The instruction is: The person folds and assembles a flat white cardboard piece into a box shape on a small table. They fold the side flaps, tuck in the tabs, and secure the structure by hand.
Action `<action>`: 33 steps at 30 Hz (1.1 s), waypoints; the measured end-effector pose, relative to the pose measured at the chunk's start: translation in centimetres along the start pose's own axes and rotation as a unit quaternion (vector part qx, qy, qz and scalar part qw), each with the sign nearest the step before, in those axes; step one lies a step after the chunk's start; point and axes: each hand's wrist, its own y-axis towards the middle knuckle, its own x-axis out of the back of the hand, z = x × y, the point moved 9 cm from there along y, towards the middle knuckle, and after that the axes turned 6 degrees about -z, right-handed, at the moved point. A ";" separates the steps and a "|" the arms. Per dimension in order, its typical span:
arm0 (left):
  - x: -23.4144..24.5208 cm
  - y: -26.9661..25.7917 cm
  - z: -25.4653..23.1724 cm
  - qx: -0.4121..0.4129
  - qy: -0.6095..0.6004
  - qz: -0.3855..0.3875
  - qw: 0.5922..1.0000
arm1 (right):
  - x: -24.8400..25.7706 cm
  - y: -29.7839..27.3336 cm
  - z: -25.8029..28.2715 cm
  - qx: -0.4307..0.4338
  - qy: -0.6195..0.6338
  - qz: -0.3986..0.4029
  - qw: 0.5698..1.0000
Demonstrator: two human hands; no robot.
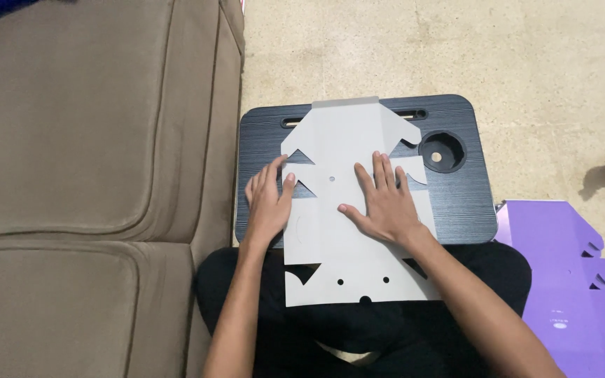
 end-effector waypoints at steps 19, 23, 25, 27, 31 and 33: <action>-4.7 2.6 -2.5 -0.150 -0.033 0.082 0.985 | 0.7 -0.3 0.5 0.051 -0.014 -0.030 0.998; -4.6 3.1 -0.5 -0.184 0.063 0.045 0.980 | 0.7 -0.2 0.5 0.041 -0.029 -0.030 0.998; -4.5 3.1 -0.4 -0.218 0.110 0.023 0.969 | 0.8 -0.2 0.5 0.042 -0.033 -0.037 0.998; -4.7 3.2 -0.3 -0.235 0.136 0.010 0.963 | 0.9 -0.3 0.3 0.037 -0.026 -0.055 0.997; -5.0 3.6 0.2 -0.226 0.170 0.025 0.959 | 0.8 -0.3 0.4 0.042 -0.018 -0.055 0.997; -5.3 3.7 0.1 -0.208 0.183 0.062 0.959 | 0.7 -0.3 0.3 0.039 -0.027 -0.054 0.997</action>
